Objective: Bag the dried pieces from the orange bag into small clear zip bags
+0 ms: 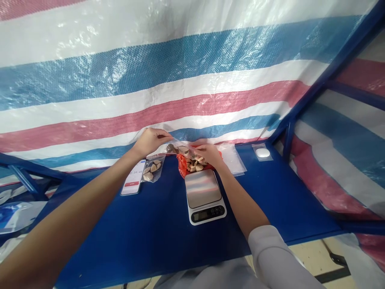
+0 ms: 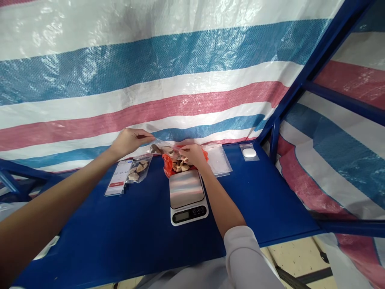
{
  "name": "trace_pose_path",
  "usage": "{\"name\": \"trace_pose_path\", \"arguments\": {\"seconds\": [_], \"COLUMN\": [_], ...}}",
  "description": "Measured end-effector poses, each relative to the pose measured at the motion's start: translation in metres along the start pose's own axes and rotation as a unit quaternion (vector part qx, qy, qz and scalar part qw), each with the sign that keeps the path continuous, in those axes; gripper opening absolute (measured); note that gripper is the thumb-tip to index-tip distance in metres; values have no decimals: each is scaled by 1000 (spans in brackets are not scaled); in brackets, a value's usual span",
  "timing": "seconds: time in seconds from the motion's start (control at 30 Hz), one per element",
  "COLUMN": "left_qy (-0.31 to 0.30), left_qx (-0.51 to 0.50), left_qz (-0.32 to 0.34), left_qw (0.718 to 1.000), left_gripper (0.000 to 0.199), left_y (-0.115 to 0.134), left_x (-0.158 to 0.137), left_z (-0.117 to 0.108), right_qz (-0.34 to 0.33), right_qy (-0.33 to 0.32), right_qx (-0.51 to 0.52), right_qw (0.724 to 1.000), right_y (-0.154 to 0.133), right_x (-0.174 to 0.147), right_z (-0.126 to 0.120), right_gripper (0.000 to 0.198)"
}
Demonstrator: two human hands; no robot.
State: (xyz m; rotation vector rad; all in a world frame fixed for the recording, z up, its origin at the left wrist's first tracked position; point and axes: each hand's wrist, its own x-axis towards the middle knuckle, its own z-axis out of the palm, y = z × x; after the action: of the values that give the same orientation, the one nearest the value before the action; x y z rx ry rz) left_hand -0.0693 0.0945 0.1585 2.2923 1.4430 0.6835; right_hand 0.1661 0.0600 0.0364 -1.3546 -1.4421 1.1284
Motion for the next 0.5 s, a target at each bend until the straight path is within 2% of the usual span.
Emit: {"name": "trace_pose_path", "arguments": {"seconds": [0.13,0.27,0.5], "left_qy": [10,10,5], "left_qx": [-11,-53,-104], "left_qz": [-17,-28,-89], "left_qw": [1000,998,991], "left_gripper": [27,30,47], "left_y": [2,1,-25], "left_x": [-2,-5,-19], "left_z": [5,20,38], "right_qz": [-28,-22,-29], "right_qy": [-3,12,10], "right_qx": [-13,-58,-56], "right_qw": [1000,998,998], "right_y": [3,0,3], "right_x": [2,3,6], "right_z": [-2,-2,-2], "right_gripper": [19,13,17]}}
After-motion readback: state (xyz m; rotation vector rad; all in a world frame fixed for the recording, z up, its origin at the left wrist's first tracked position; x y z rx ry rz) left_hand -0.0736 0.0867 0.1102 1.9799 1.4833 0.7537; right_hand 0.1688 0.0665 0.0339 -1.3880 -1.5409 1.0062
